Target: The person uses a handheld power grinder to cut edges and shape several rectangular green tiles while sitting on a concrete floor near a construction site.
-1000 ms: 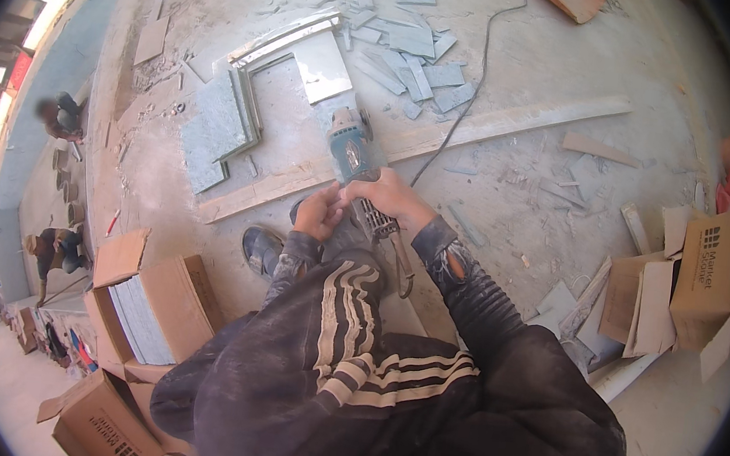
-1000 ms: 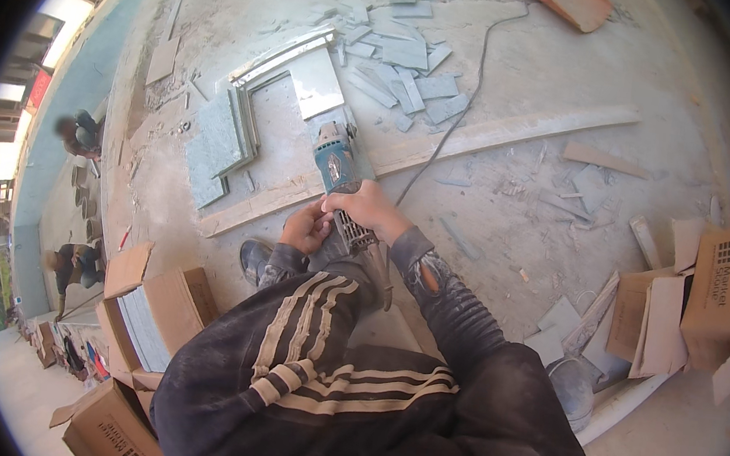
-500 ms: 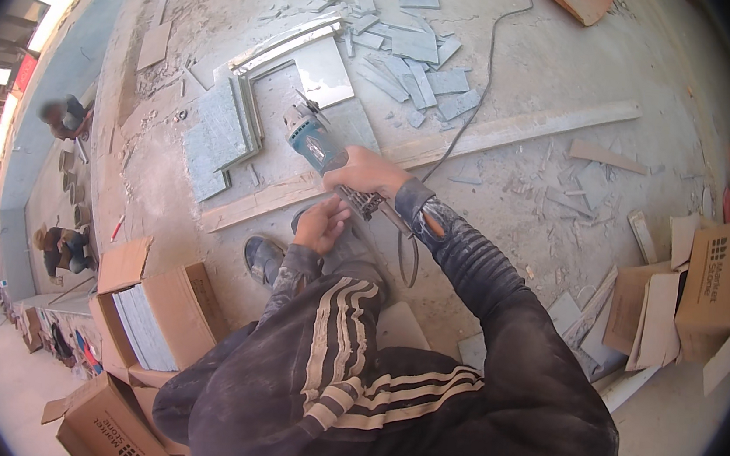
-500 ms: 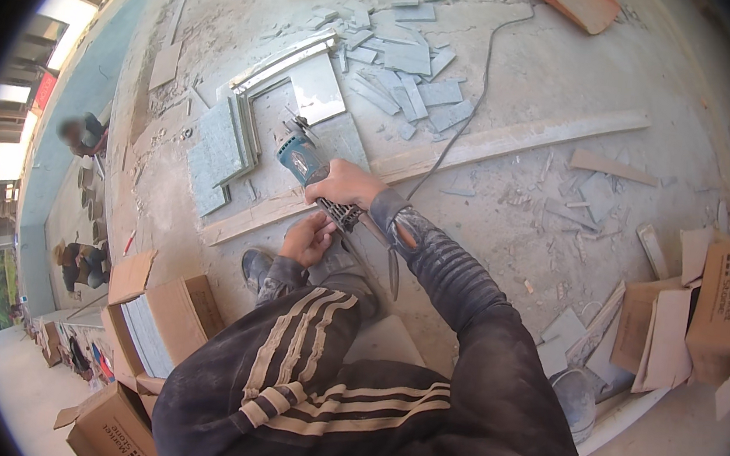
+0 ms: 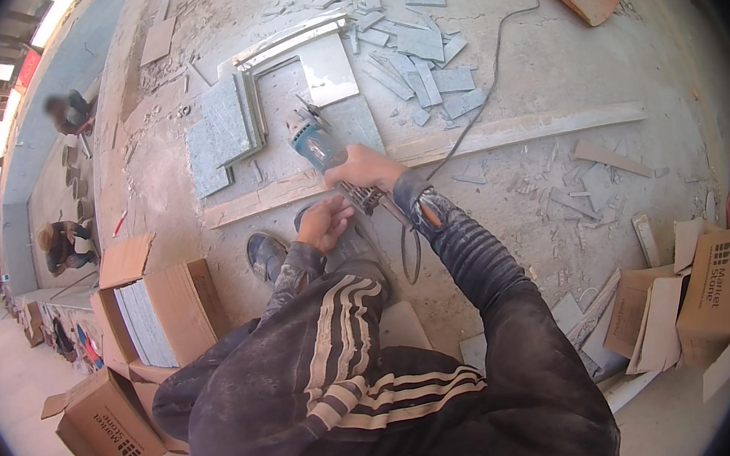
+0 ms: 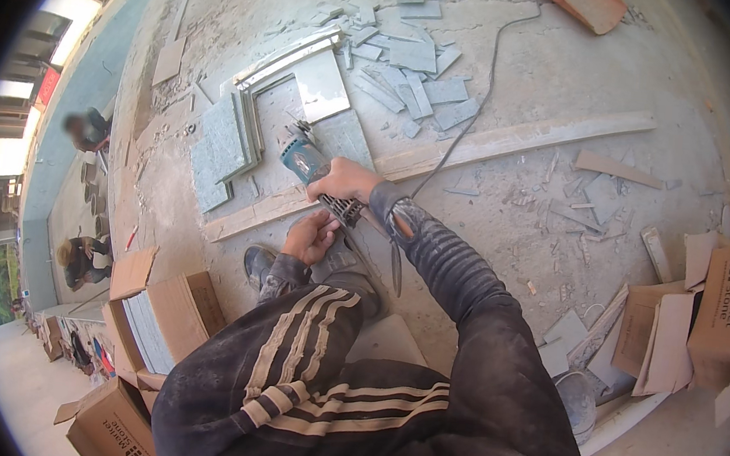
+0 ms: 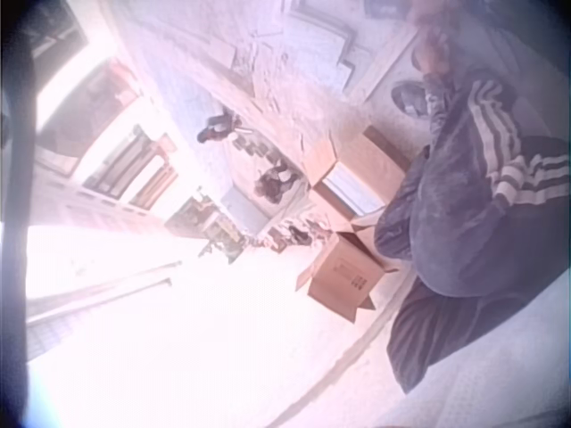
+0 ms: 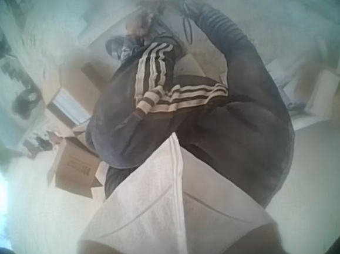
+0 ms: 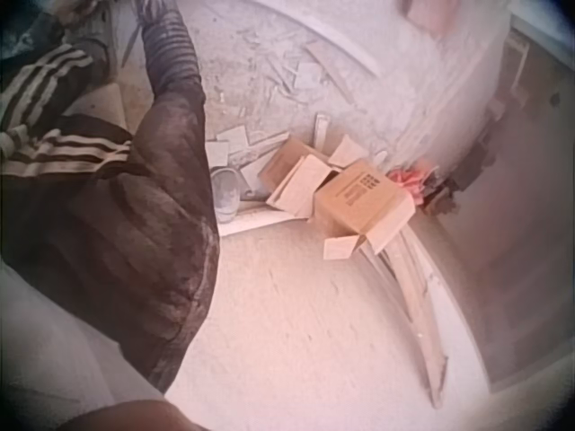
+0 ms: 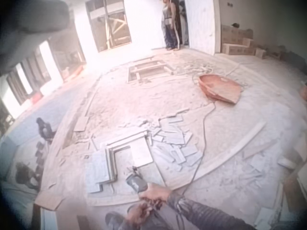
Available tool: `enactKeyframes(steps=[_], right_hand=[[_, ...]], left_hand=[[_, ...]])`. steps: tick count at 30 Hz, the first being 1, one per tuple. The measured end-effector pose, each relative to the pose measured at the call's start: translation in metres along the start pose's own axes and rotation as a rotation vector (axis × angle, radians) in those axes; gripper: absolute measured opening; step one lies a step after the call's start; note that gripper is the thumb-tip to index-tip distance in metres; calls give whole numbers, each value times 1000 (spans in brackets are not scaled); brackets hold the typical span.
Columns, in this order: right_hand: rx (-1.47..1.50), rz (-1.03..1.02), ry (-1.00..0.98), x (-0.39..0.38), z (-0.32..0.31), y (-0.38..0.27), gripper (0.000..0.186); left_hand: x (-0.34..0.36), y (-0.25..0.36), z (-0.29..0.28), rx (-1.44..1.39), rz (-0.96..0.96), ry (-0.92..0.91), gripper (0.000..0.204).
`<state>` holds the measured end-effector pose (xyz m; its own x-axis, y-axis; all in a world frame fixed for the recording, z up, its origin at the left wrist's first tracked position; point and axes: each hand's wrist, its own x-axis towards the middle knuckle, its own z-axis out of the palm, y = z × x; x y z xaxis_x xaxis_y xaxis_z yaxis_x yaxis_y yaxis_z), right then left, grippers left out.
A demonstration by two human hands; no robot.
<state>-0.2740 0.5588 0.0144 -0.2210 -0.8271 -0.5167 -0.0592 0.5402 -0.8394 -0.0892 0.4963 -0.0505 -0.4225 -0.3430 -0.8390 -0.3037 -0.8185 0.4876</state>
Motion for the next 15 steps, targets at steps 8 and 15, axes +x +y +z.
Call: enactKeyframes(steps=[8,15], right_hand=[[-13,13,-47,-26,-4,-6,62],[60,3,20,-59,-1,24,63]], left_hand=[[3,-4,-3,-12,17,7,22],[12,-3,-6,20,20,-64,18]])
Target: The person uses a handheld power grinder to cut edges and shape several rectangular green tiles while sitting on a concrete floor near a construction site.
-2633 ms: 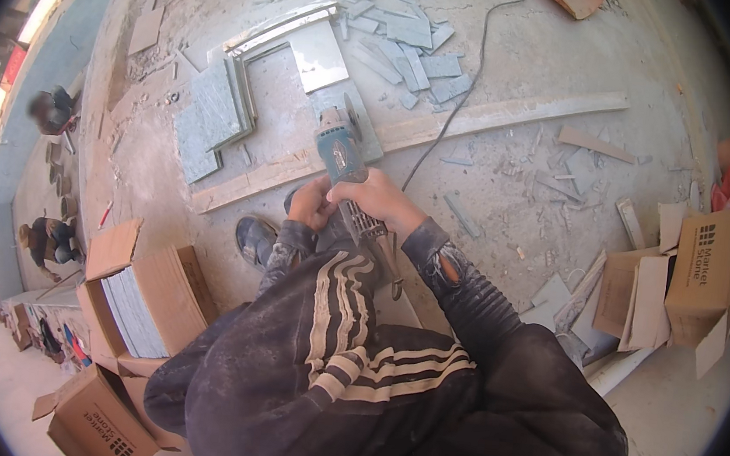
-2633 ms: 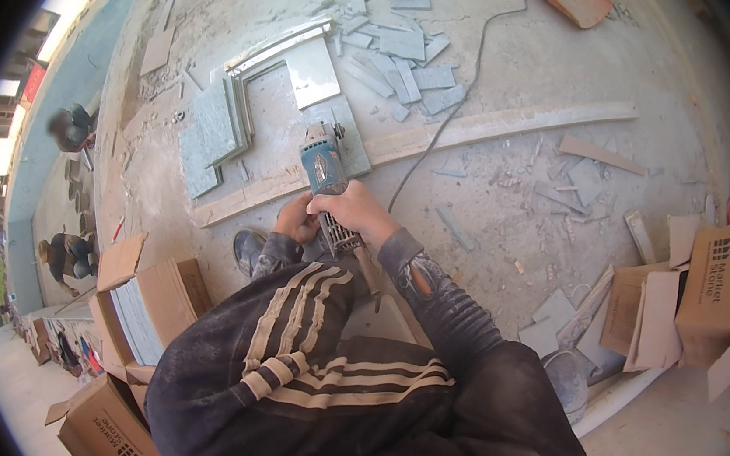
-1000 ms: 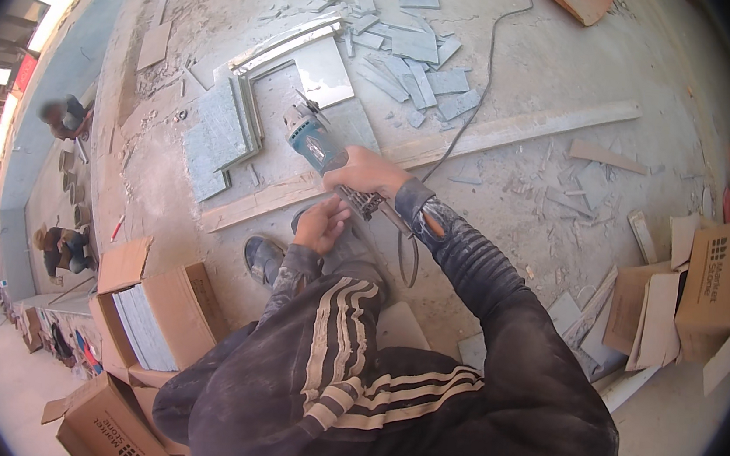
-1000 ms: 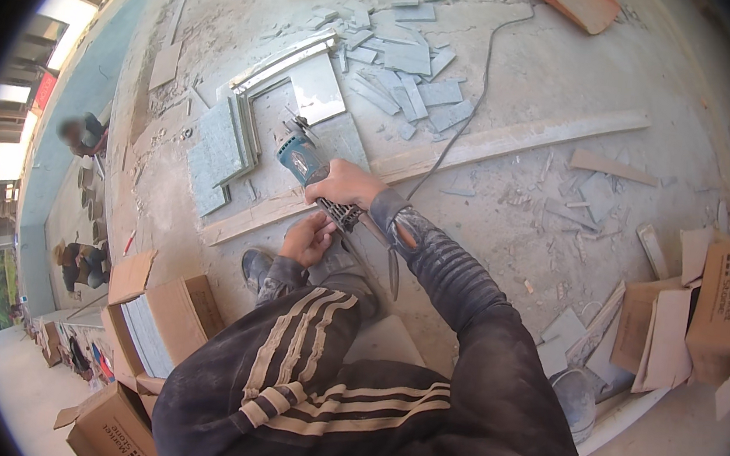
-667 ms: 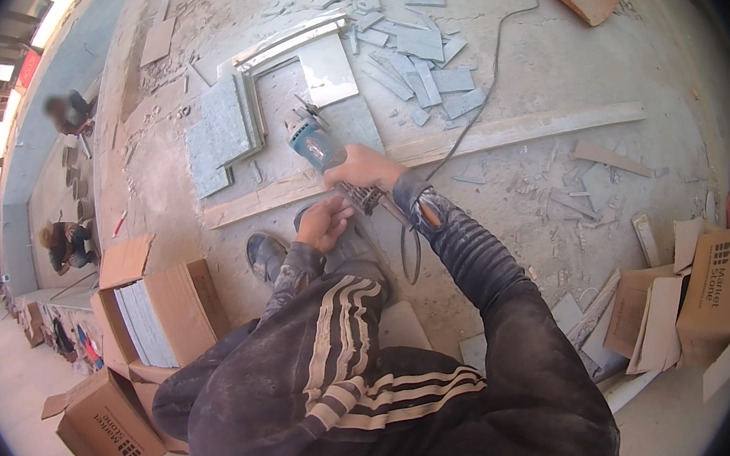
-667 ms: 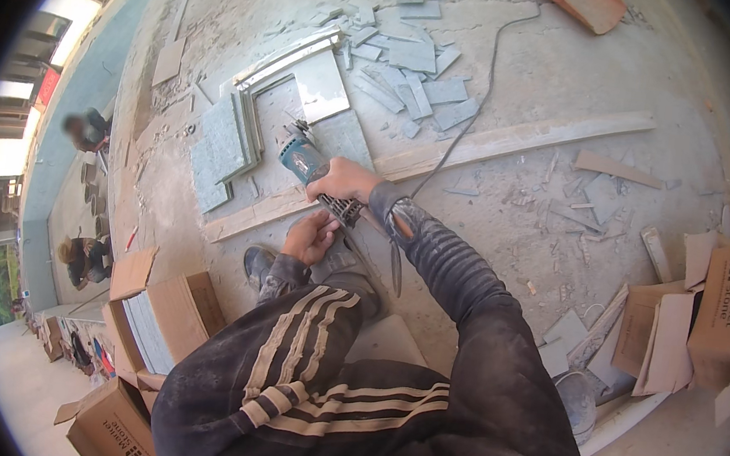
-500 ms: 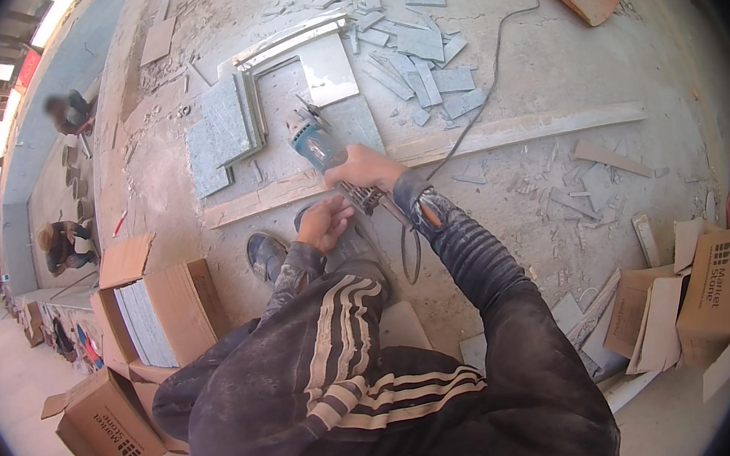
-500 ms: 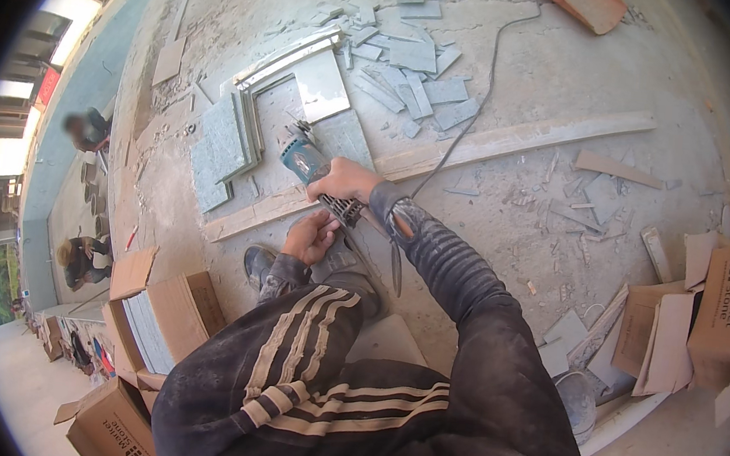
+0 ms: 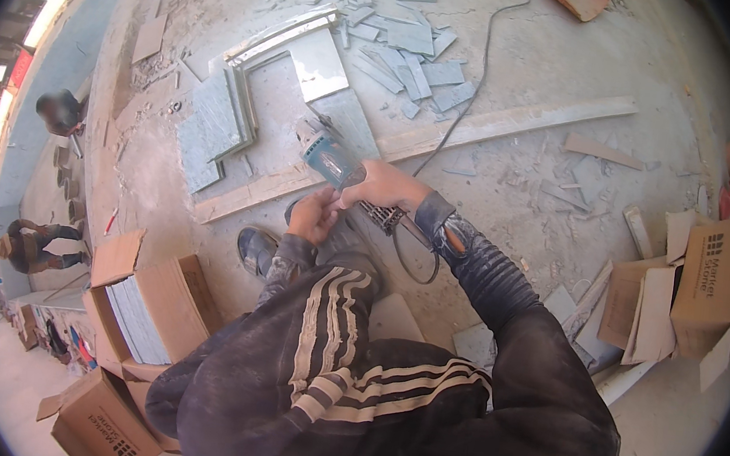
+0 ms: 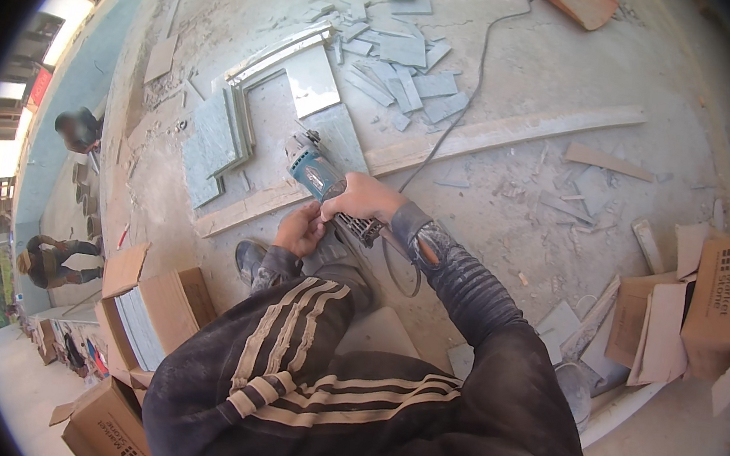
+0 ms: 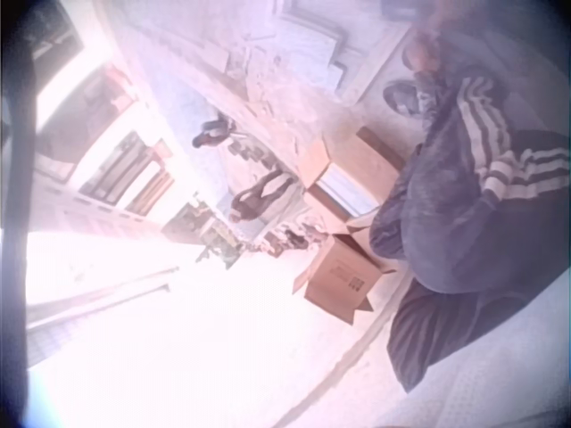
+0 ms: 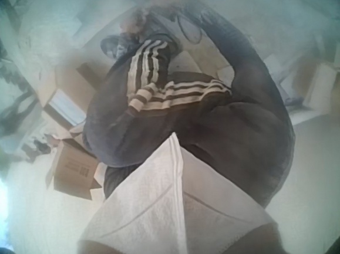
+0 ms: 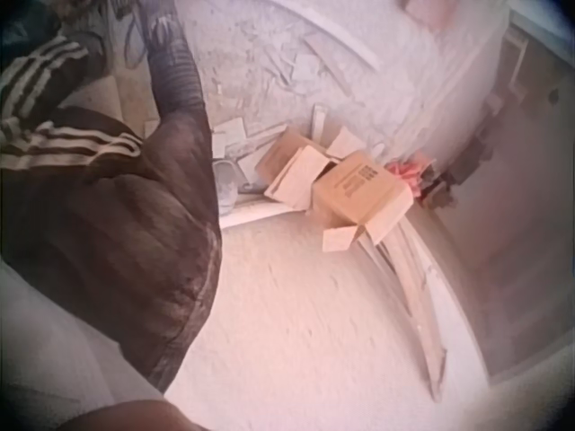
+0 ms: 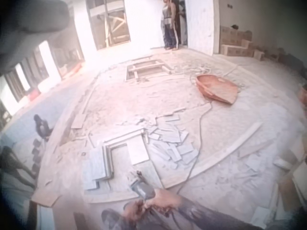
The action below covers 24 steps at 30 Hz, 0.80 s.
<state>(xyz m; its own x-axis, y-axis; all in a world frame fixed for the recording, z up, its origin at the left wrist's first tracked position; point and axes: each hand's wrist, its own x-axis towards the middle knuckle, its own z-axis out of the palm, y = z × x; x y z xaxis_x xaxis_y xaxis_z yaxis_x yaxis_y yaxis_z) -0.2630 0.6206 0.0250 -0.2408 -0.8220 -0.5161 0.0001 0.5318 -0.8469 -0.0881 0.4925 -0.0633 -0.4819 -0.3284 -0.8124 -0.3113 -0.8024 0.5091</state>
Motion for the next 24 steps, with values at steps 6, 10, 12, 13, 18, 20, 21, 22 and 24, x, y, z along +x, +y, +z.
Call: enactKeyframes(steps=[6,10,12,13,18,20,21,22,24], right_hand=[[1,21,-1,-44,2,18,66],[44,21,-7,-74,4,32,56],[46,38,-4,-96,2,23,50],[31,60,2,-107,0,15,50],[99,78,-4,-143,-3,21,53],[133,105,11,-160,-2,20,57],[134,110,34,-168,-2,19,56],[131,112,51,-175,-2,18,55],[155,145,80,-189,-3,13,54]], left_hand=[[-4,0,5,23,8,66,24],[-1,-2,3,25,10,75,27],[-1,0,2,40,4,44,27],[-4,2,4,54,3,21,27],[-25,18,24,-23,-37,-65,42],[-25,20,37,-7,-22,-77,44],[-24,19,40,-23,-2,-61,42],[-21,16,41,-43,22,-43,41],[-23,14,50,-123,76,2,43]])
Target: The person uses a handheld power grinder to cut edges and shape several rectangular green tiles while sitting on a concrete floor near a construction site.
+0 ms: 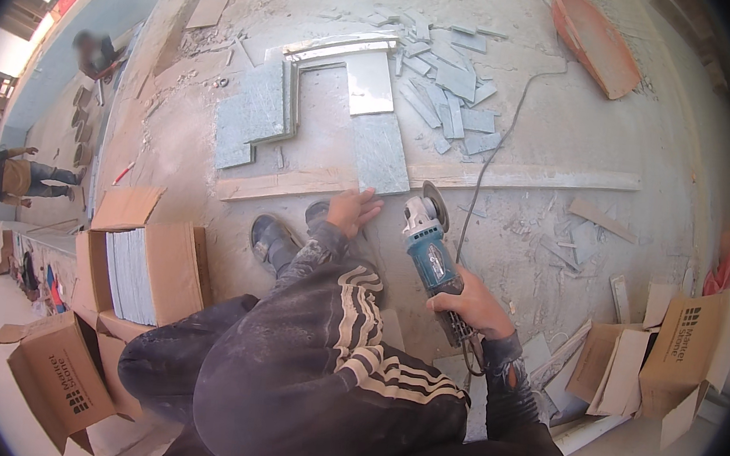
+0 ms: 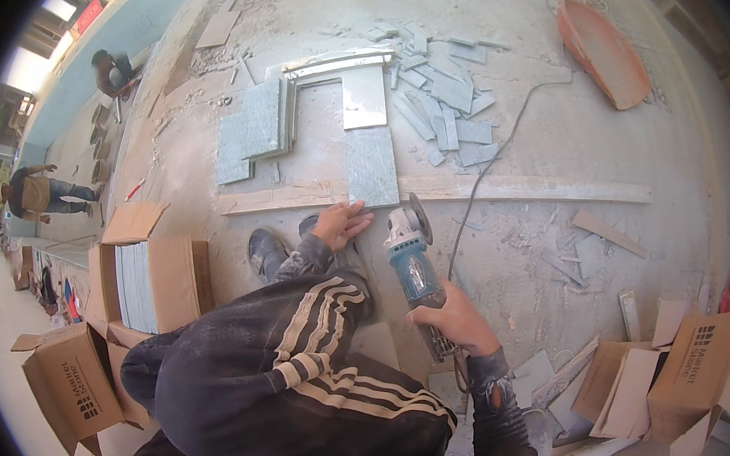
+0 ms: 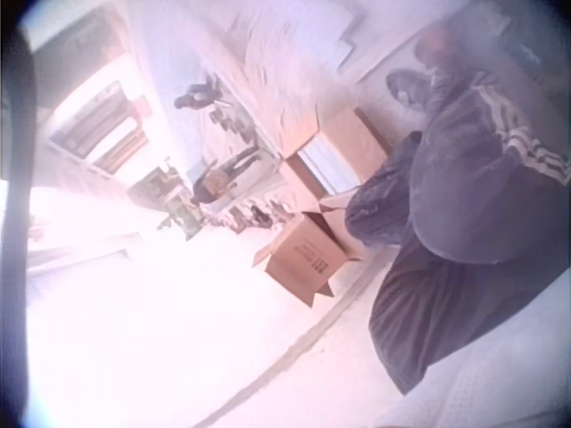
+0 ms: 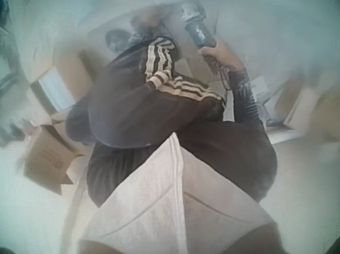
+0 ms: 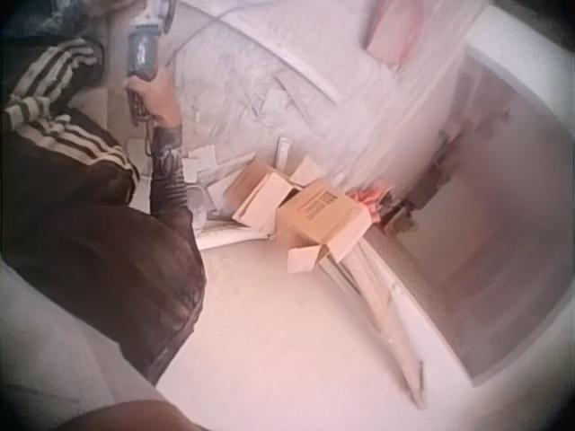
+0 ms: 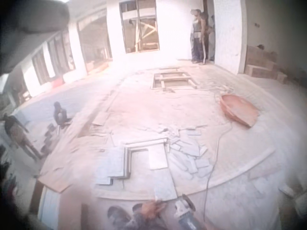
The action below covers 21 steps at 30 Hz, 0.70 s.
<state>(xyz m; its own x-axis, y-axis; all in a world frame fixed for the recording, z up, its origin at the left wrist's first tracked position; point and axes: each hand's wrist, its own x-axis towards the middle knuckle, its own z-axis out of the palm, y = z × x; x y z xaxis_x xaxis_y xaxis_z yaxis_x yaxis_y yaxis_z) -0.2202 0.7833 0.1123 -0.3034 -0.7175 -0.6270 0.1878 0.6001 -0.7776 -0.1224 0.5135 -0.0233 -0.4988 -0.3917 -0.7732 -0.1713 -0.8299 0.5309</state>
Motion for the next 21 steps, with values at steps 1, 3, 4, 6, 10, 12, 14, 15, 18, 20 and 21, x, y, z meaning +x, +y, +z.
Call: enactKeyframes(steps=[1,3,4,6,10,12,14,15,18,20,21], right_hand=[[28,19,3,-6,-2,-3,54],[73,46,17,-15,-6,-9,53],[96,61,42,-22,-9,-7,52],[122,67,67,-28,-16,-8,50],[158,65,83,-25,-19,-19,44],[164,60,81,-19,-19,-22,43],[157,48,87,-10,-19,-21,42],[160,57,82,-7,-17,-25,42],[176,64,62,4,-13,-32,42],[190,54,53,13,-12,-28,42],[183,47,49,15,-10,-30,42]], left_hand=[[1,-3,-2,-54,50,-19,44],[2,-10,-13,-167,155,-52,47],[-10,-6,-7,-150,164,-34,43],[-17,-3,-24,-120,222,-75,38],[-32,29,-59,-103,304,-49,32],[-36,58,-83,-72,379,-24,26],[-32,89,-104,-61,436,8,25],[-28,105,-113,-68,456,25,26],[-4,145,-140,-154,484,105,37],[8,167,-147,-211,483,112,57],[13,172,-154,-207,476,137,59]])
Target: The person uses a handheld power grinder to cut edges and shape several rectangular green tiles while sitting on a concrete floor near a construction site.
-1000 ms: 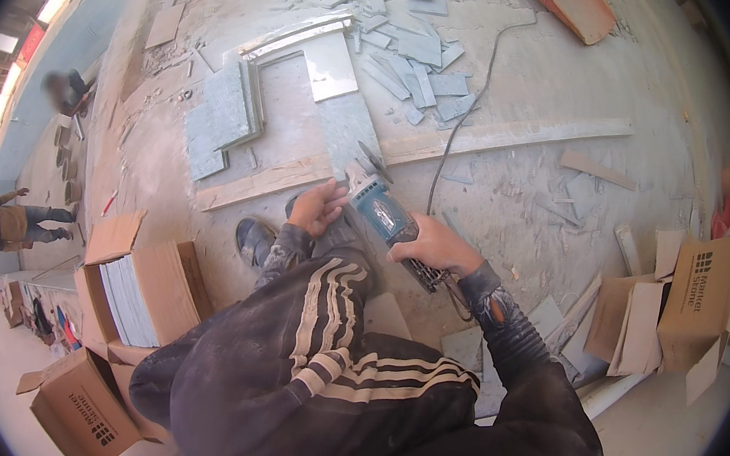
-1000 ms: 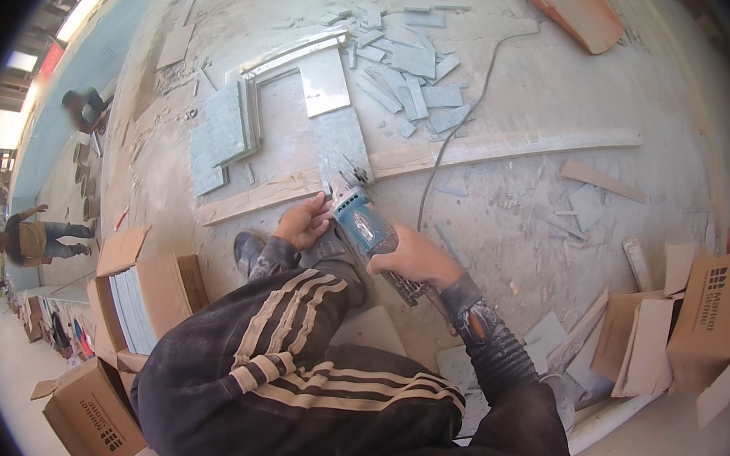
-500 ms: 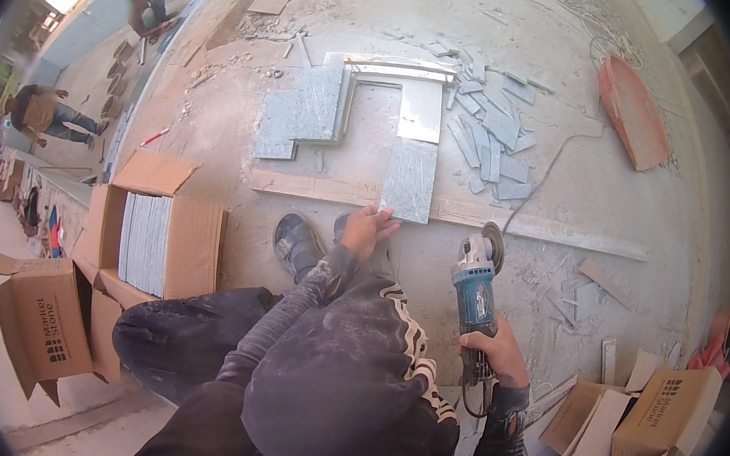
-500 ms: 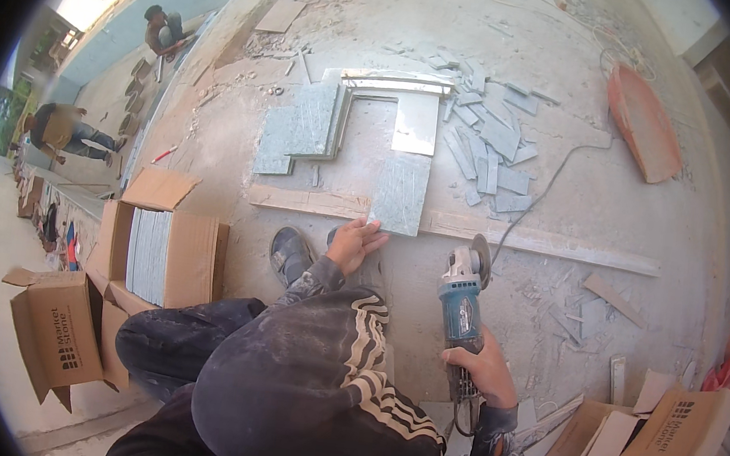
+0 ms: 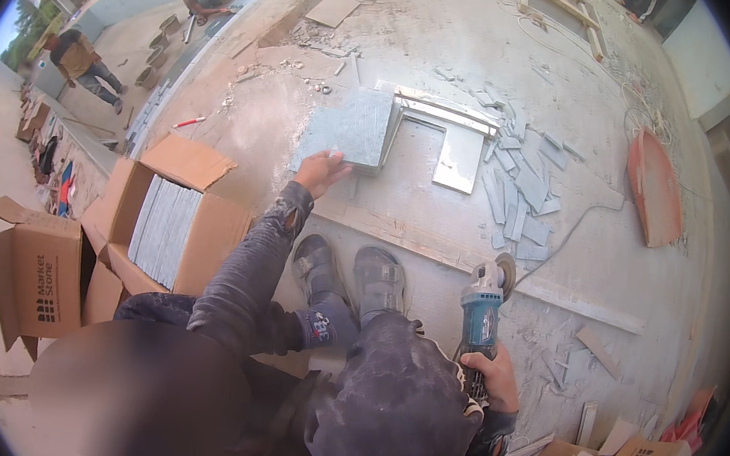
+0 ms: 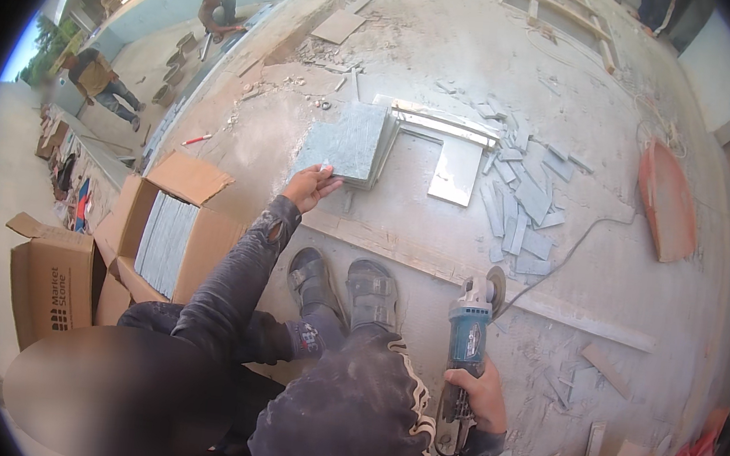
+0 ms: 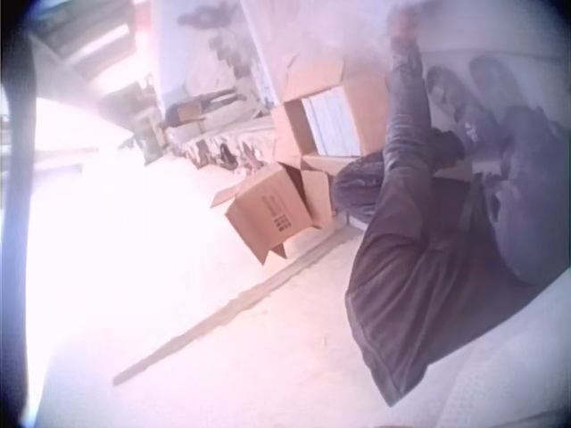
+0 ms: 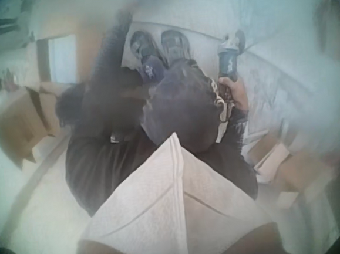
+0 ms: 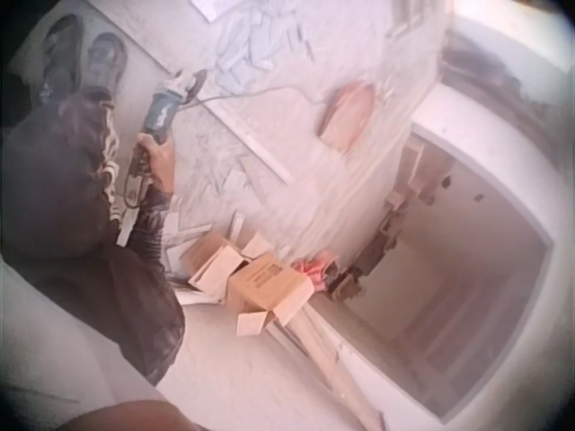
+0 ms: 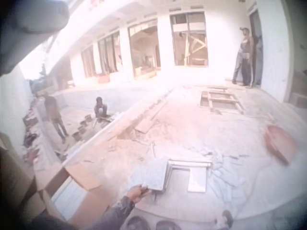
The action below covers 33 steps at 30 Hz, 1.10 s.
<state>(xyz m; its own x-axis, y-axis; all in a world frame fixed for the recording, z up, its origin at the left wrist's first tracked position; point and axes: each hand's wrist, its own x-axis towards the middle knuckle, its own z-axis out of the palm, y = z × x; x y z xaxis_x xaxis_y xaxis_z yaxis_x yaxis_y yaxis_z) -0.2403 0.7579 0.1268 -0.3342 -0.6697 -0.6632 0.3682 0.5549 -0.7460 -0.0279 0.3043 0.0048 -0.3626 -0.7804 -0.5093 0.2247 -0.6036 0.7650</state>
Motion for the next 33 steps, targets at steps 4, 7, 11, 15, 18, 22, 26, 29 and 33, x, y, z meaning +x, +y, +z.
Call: enactKeyframes(steps=[4,7,11,15,18,22,26,29,33], right_hand=[[-5,-13,-27,7,8,-9,44],[19,-33,-42,11,9,-10,43],[32,0,-52,7,18,-27,40],[39,-36,-25,6,19,-30,39],[26,-23,-34,9,20,-32,38],[11,-28,14,9,13,-28,38],[37,-25,37,13,7,-21,37],[81,5,39,12,11,-27,37],[46,-6,48,10,15,-36,37]], left_hand=[[20,7,-16,70,-38,36,65],[23,4,-18,129,-81,47,59],[30,2,-24,558,-76,65,43],[44,7,-28,881,-55,59,33],[64,4,-50,1257,-5,72,32],[47,29,-48,1132,-95,53,42],[32,14,-58,1522,352,421,64],[22,-6,-48,1612,241,395,95],[23,-13,-43,1537,268,429,103]])
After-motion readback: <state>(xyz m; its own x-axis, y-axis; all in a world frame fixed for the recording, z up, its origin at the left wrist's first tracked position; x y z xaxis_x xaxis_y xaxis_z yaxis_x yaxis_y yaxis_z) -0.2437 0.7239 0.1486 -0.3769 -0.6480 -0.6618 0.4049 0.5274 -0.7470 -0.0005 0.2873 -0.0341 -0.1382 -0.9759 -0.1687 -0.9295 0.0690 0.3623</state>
